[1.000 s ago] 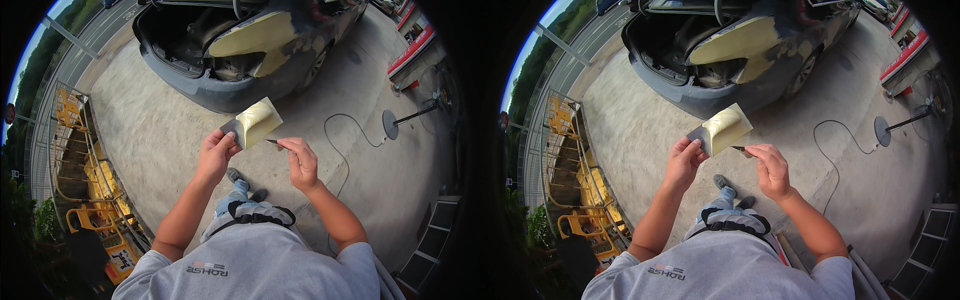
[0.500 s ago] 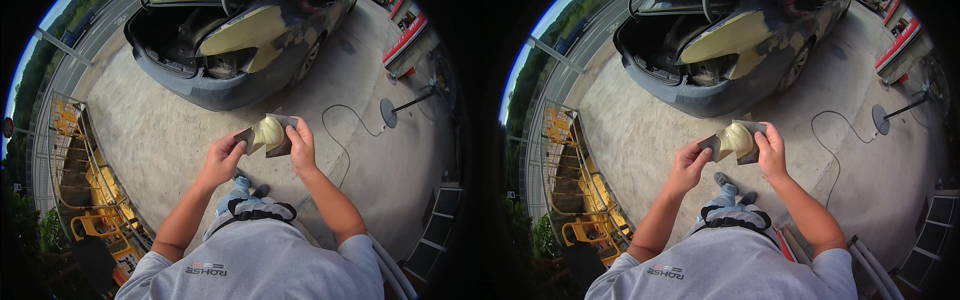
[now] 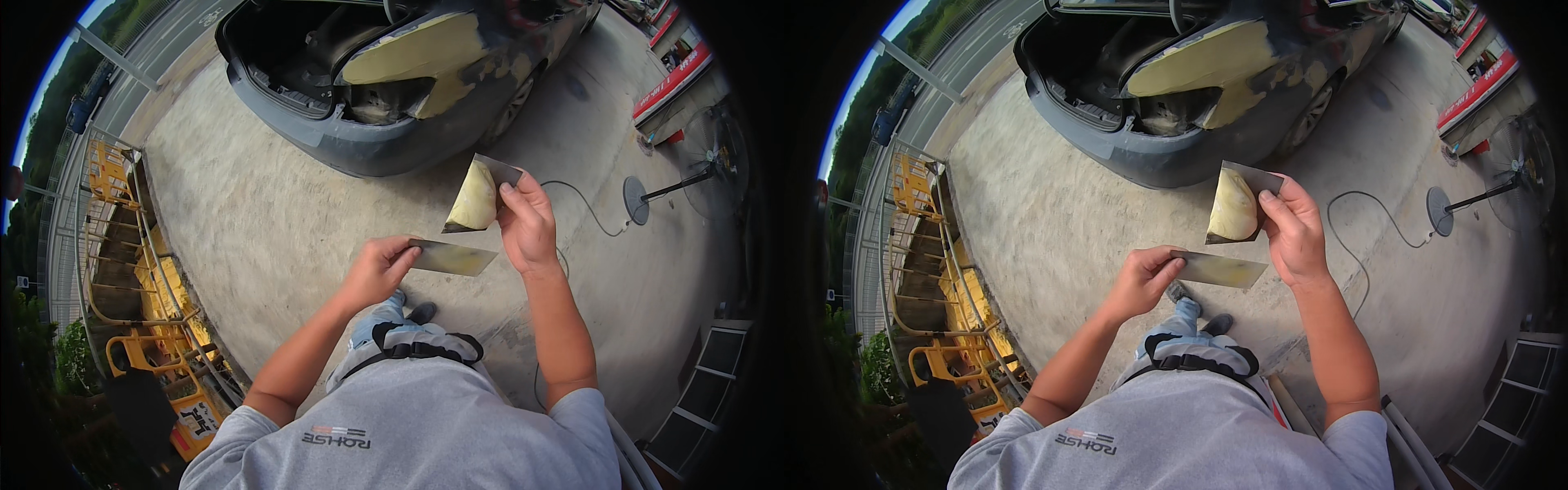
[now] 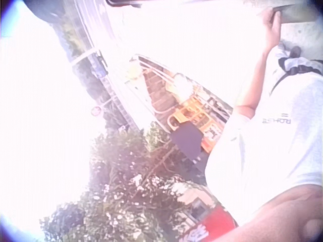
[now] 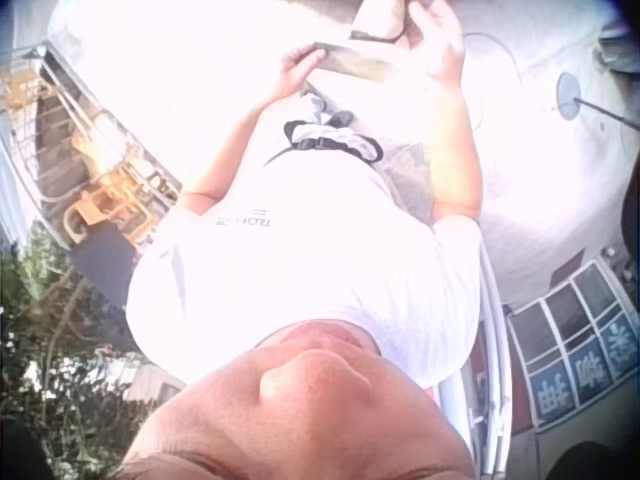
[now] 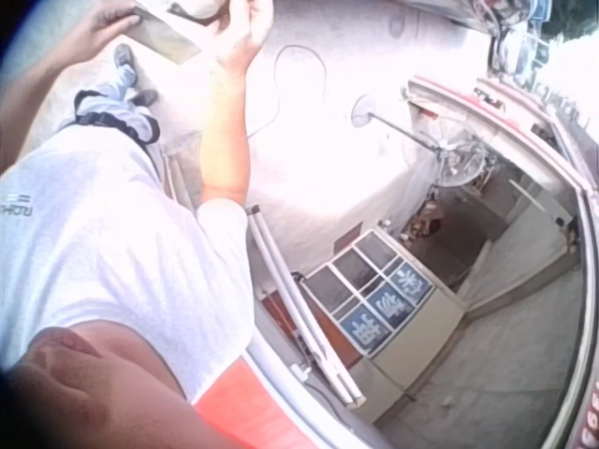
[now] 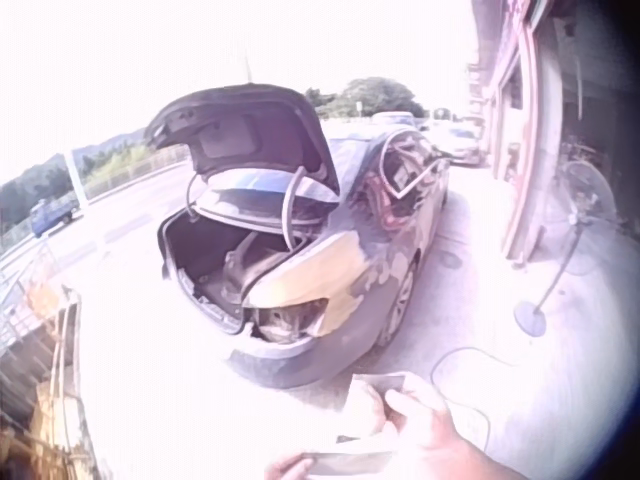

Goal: The person walks toward a dark car with its trunk open and applies a beige body filler to the rear quarter panel using a spreader. They repeatedly scoop filler from a palette and smooth it over the damaged area, gradually covering a larger section of the panel.

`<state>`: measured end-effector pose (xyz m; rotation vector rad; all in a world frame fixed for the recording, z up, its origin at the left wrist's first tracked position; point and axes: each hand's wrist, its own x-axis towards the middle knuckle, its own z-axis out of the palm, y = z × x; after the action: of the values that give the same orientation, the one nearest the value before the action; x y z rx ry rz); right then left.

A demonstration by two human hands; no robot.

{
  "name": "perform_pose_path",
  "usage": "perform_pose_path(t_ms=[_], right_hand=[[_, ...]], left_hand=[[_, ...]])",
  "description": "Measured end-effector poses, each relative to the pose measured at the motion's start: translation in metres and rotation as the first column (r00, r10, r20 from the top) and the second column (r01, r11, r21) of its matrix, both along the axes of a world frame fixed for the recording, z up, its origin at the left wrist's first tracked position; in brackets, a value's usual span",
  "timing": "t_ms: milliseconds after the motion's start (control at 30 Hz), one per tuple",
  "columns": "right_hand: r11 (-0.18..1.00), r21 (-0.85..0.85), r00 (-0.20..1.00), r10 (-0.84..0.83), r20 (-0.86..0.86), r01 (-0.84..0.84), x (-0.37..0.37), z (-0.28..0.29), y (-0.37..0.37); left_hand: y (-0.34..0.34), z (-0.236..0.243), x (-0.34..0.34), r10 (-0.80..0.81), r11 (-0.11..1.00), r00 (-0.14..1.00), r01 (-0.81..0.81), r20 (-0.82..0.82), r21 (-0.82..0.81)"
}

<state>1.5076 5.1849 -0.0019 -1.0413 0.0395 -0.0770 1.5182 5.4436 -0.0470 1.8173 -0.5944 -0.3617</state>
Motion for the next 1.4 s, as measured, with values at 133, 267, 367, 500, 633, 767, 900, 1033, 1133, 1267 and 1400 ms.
perform_pose_path(t_ms=[133, 267, 367, 500, 633, 767, 900, 1033, 1133, 1267, 1400], right_hand=[[0.888, -0.399, 0.964, 0.264, 0.038, -0.228, -0.006, 0.003, -0.005], [0.744, -0.622, 0.942, 0.335, 0.033, -0.243, -0.009, 0.001, -0.011], [0.566, -0.793, 0.912, 0.408, 0.033, -0.225, -0.008, 0.001, -0.023], [0.318, -0.947, 0.942, 0.329, 0.064, -0.047, -0.008, -0.001, -0.038], [0.07, -0.87, 0.844, 0.213, 0.492, 0.489, -0.017, -0.014, -0.03], [0.119, -0.738, 0.668, 0.35, 0.657, 0.664, -0.03, -0.033, 0.0], [0.047, -0.816, 0.747, 0.375, 0.549, 0.576, -0.035, -0.04, 0.027], [0.15, -0.77, 0.664, 0.421, 0.618, 0.621, -0.029, -0.032, 0.032], [0.148, -0.721, 0.649, 0.342, 0.68, 0.677, -0.021, -0.027, 0.03], [0.114, -0.728, 0.666, 0.33, 0.669, 0.676, -0.019, -0.033, 0.032], [0.233, -0.736, 0.652, 0.348, 0.674, 0.636, -0.024, -0.044, 0.04]], left_hand=[[0.004, -0.007, 0.012, 0.129, 0.991, 0.982, -0.131, -0.134, -0.006], [0.005, -0.012, 0.012, 0.153, 0.974, 0.972, -0.179, -0.177, -0.142], [0.007, -0.011, 0.011, 0.162, 0.964, 0.962, -0.202, -0.221, -0.173], [0.01, -0.007, 0.012, 0.141, 0.964, 0.929, -0.207, -0.342, -0.165], [0.008, 0.001, 0.015, 0.129, 0.858, 0.784, -0.395, -0.607, -0.328], [0.006, 0.009, 0.023, 0.102, 0.783, 0.716, -0.486, -0.691, -0.388], [0.004, 0.018, 0.029, -0.013, 0.746, 0.695, -0.472, -0.719, -0.471], [0.003, 0.028, 0.029, 0.057, 0.711, 0.732, -0.507, -0.679, -0.488], [-0.004, 0.034, 0.026, 0.085, 0.71, 0.727, -0.524, -0.681, -0.47], [-0.006, 0.037, 0.026, 0.052, 0.713, 0.71, -0.518, -0.702, -0.472], [-0.002, 0.031, 0.029, 0.064, 0.687, 0.712, -0.54, -0.7, -0.486]])
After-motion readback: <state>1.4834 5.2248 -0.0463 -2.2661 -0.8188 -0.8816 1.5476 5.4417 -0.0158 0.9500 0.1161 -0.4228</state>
